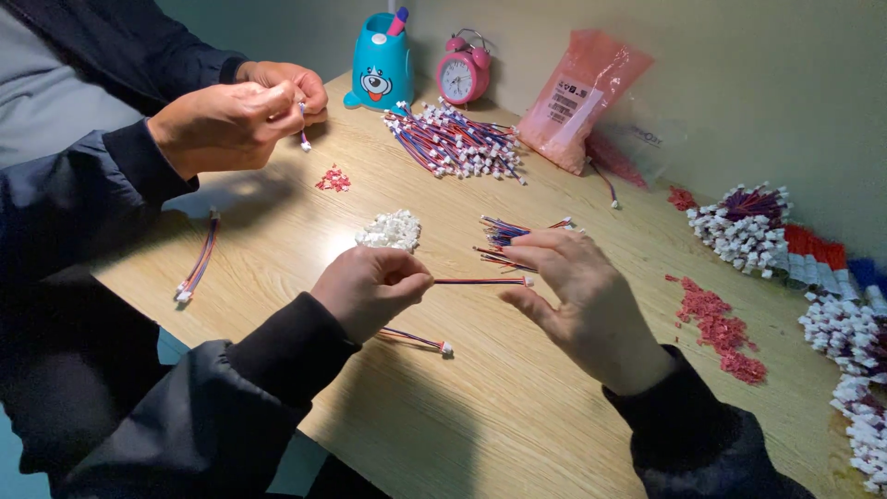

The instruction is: Assembling small electrical wire harnesses by manually attaching plastic connectors to the ends of multi-colored wires.

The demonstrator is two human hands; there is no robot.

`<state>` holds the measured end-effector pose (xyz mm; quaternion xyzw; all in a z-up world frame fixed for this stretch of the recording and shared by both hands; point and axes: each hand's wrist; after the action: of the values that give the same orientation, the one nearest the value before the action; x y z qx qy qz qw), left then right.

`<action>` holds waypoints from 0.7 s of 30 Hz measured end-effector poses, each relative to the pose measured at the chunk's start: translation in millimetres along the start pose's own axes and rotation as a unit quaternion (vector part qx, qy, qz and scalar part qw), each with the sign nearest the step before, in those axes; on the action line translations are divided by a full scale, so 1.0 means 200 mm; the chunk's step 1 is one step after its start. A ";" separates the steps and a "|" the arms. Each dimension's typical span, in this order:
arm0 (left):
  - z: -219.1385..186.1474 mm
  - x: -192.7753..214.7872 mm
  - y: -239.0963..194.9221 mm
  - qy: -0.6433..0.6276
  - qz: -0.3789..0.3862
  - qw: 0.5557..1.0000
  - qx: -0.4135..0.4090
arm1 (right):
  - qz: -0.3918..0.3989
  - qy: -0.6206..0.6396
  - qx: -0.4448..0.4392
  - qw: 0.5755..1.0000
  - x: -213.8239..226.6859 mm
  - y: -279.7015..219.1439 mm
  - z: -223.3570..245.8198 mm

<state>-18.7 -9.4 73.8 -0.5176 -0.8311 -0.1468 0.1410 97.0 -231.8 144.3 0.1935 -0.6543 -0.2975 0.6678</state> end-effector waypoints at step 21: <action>0.23 -0.01 0.05 -0.296 -0.025 0.954 0.050 | 0.249 0.197 -0.305 0.898 -0.43 0.18 -0.03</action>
<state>-13.1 11.5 31.9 -0.5093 -0.8544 0.0513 -0.0894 110.9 -150.5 101.9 -0.1347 -0.4130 -0.2621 0.8617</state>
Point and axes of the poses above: each hand's wrist, its own y-axis towards the middle knuckle, its own x-axis out of the back of the hand, z = x × y, and after that the axes turned 10 degrees about -y, right-handed
